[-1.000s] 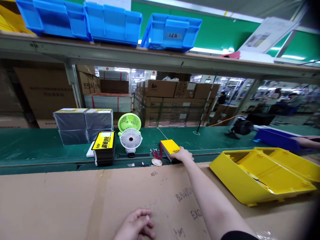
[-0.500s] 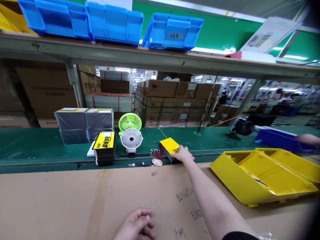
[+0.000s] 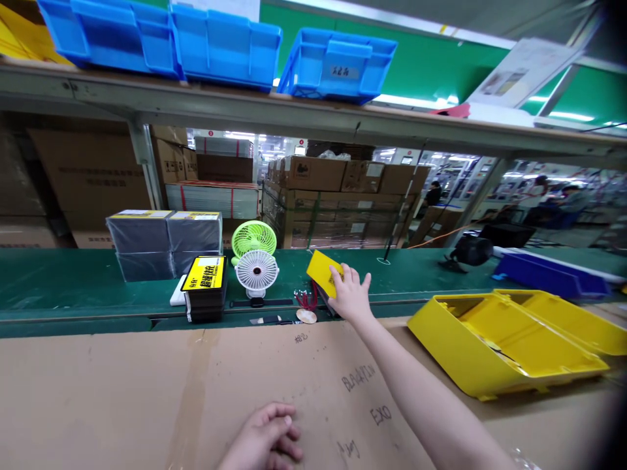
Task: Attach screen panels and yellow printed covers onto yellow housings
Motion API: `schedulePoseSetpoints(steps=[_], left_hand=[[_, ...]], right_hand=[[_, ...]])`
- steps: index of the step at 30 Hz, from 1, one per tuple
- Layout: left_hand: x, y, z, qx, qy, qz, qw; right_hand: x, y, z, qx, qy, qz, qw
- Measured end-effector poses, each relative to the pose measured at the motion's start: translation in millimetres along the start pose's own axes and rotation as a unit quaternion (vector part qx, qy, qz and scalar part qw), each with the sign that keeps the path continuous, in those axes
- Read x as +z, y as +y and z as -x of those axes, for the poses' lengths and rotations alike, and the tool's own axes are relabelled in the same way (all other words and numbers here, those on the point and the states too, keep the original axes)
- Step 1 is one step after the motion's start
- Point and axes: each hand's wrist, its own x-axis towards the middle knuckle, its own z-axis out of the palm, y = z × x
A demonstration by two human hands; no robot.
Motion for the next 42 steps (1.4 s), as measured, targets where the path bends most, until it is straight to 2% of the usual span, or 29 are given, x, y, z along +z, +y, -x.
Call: schedulePoseSetpoints(steps=[2,4,6,8,11,14,16,18,21,25,28,30,32,34,37,42], left_hand=[[-1.0,-1,0,0.002,-0.002,-0.002,1.000],[-2.0,-3,1,0.008,-0.006,-0.005,1.000],[-2.5,-3,2,0.015,-0.011,-0.007,1.000],[-2.3,-1,4,0.021,-0.011,-0.013,1.000],[-0.5,4,10,0.030,-0.010,-0.027,0.999],[2.1,8,19,0.051,-0.021,-0.051,0.997],[3.6,8,26,0.081,-0.053,-0.061,0.993],[4.1,6,32,0.120,-0.107,-0.042,0.986],[-0.2,3,42,0.181,-0.164,0.055,0.968],[-17.2,11,53,0.202,-0.140,0.191,0.950],[-28.1,21,59,0.237,-0.102,0.250,0.933],[-29.6,25,61,0.241,-0.098,0.262,0.929],[-27.1,24,62,0.203,-0.112,0.254,0.939],[-23.0,18,62,0.159,-0.135,0.236,0.949],[-18.1,6,61,0.130,-0.157,0.208,0.957],[-15.7,4,60,0.132,-0.140,0.208,0.959]], right_hand=[[-25,-3,1,-0.054,0.075,-0.003,0.996],[-53,-4,3,-0.104,0.178,-0.025,0.978],[-84,-7,8,-0.124,0.265,-0.066,0.954],[-114,-12,16,-0.126,0.326,-0.119,0.929],[-151,-26,37,-0.143,0.342,-0.221,0.902],[-167,-43,67,-0.195,0.269,-0.317,0.888],[-165,-55,91,-0.228,0.170,-0.376,0.882],[-153,-67,116,-0.239,0.047,-0.427,0.871],[-127,-83,154,-0.208,-0.102,-0.489,0.841],[-99,-96,190,-0.144,-0.231,-0.541,0.795],[-95,-100,200,-0.118,-0.317,-0.540,0.771],[-98,-102,198,-0.139,-0.360,-0.536,0.751],[-99,-107,192,-0.149,-0.359,-0.538,0.748],[-95,-114,184,-0.102,-0.305,-0.532,0.783],[-83,-128,174,-0.021,-0.201,-0.494,0.845],[-75,-147,173,-0.034,-0.102,-0.432,0.896]])
